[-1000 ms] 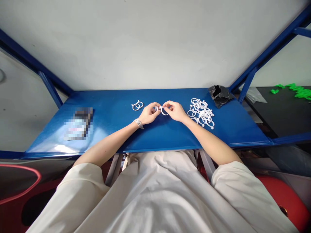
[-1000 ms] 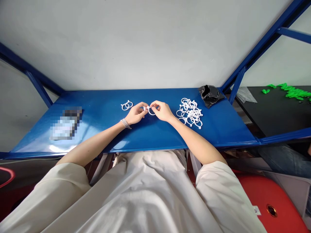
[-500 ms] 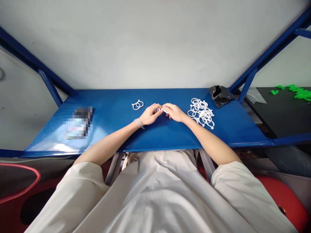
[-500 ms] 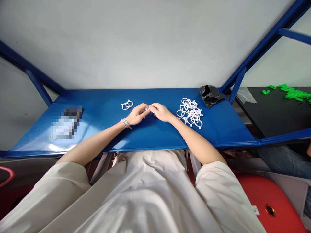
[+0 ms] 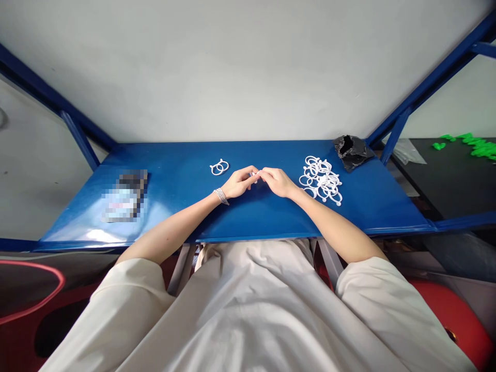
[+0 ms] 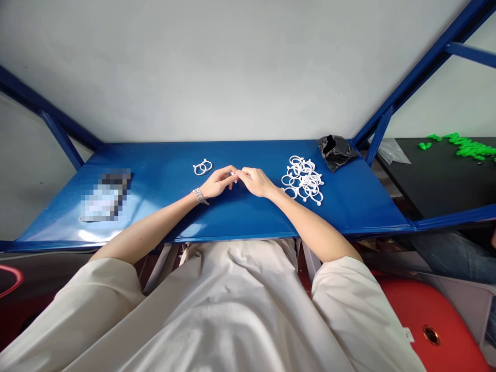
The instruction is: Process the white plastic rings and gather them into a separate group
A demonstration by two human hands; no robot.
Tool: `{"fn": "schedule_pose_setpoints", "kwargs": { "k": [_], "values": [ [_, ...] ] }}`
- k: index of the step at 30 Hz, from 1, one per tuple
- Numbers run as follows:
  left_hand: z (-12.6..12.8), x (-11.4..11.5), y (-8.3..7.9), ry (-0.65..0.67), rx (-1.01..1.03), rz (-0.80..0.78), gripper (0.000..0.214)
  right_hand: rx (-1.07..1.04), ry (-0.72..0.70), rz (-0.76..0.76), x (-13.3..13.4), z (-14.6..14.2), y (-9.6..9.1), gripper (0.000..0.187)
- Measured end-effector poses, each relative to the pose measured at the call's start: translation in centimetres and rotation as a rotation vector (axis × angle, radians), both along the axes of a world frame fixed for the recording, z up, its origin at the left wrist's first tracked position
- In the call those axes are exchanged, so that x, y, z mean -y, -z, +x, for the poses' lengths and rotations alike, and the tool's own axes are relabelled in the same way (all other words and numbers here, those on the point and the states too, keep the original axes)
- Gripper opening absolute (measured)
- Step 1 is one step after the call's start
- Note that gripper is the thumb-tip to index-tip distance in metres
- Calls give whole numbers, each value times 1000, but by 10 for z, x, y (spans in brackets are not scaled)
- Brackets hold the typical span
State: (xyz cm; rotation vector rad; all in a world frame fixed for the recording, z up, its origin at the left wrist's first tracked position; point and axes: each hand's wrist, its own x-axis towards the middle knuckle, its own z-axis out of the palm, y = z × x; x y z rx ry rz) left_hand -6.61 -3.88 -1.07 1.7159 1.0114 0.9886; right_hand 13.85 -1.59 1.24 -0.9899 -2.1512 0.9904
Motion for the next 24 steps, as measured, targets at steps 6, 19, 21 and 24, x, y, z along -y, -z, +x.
{"fn": "schedule_pose_setpoints", "kwargs": {
  "k": [6, 19, 21, 24],
  "values": [
    [0, 3, -4, 34, -107, 12, 50, -382, 34, -441, -1, 2, -11, 44],
    [1, 7, -9, 21, -330, 94, 40, -418, 225, -414, -15, 15, -18, 42],
    [1, 6, -8, 26, -310, 90, 40, -385, 270, -415, -18, 16, -16, 43],
    [1, 4, -4, 17, -241, 67, 40, -373, 258, -457, -21, 16, -12, 40]
  ]
}}
